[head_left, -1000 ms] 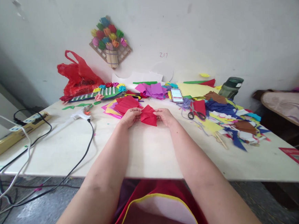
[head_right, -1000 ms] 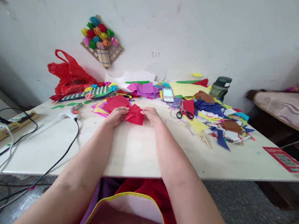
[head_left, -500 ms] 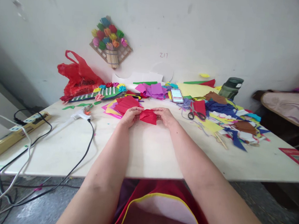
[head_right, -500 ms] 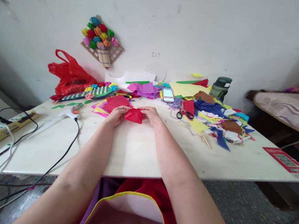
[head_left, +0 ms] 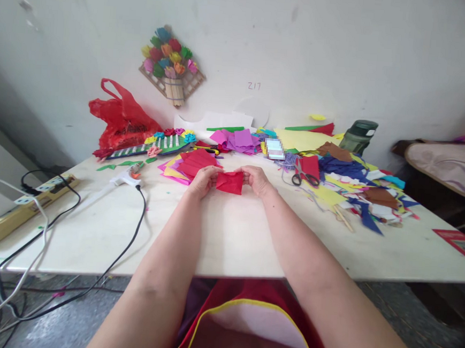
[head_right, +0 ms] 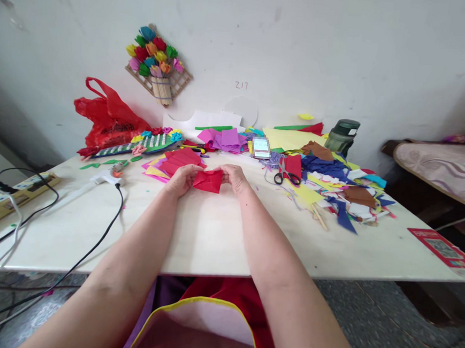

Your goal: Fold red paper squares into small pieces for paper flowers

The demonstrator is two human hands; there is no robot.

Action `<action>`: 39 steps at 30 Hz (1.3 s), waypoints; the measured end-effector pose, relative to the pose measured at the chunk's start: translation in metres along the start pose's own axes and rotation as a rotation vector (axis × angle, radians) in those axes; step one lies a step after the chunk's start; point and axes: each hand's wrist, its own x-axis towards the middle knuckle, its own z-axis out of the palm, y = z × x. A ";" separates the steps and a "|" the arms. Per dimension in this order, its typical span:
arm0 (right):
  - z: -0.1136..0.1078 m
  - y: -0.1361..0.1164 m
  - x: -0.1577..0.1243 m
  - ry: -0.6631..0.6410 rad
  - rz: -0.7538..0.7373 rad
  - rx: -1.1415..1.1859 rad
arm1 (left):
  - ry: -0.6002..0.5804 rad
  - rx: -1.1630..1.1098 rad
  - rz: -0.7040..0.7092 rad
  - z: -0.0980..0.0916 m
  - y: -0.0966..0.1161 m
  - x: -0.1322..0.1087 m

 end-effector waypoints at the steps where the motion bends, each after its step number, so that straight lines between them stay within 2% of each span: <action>1: 0.000 0.001 0.001 0.013 -0.009 -0.019 | 0.007 0.017 0.004 0.001 0.000 -0.001; 7: 0.003 0.005 0.003 0.094 -0.039 -0.097 | -0.007 0.074 0.048 0.004 0.000 -0.003; 18: 0.007 0.000 -0.001 0.107 0.030 -0.126 | -0.036 0.155 0.145 0.004 0.001 -0.003; 22: 0.006 0.000 -0.002 0.056 0.044 -0.119 | -0.061 0.161 0.121 0.005 0.002 -0.004; 28: 0.007 0.001 -0.002 0.091 0.036 -0.194 | -0.080 0.110 0.079 0.004 0.000 -0.003; 39: 0.011 0.004 -0.001 0.081 -0.037 -0.204 | -0.027 0.057 -0.055 0.011 0.002 -0.007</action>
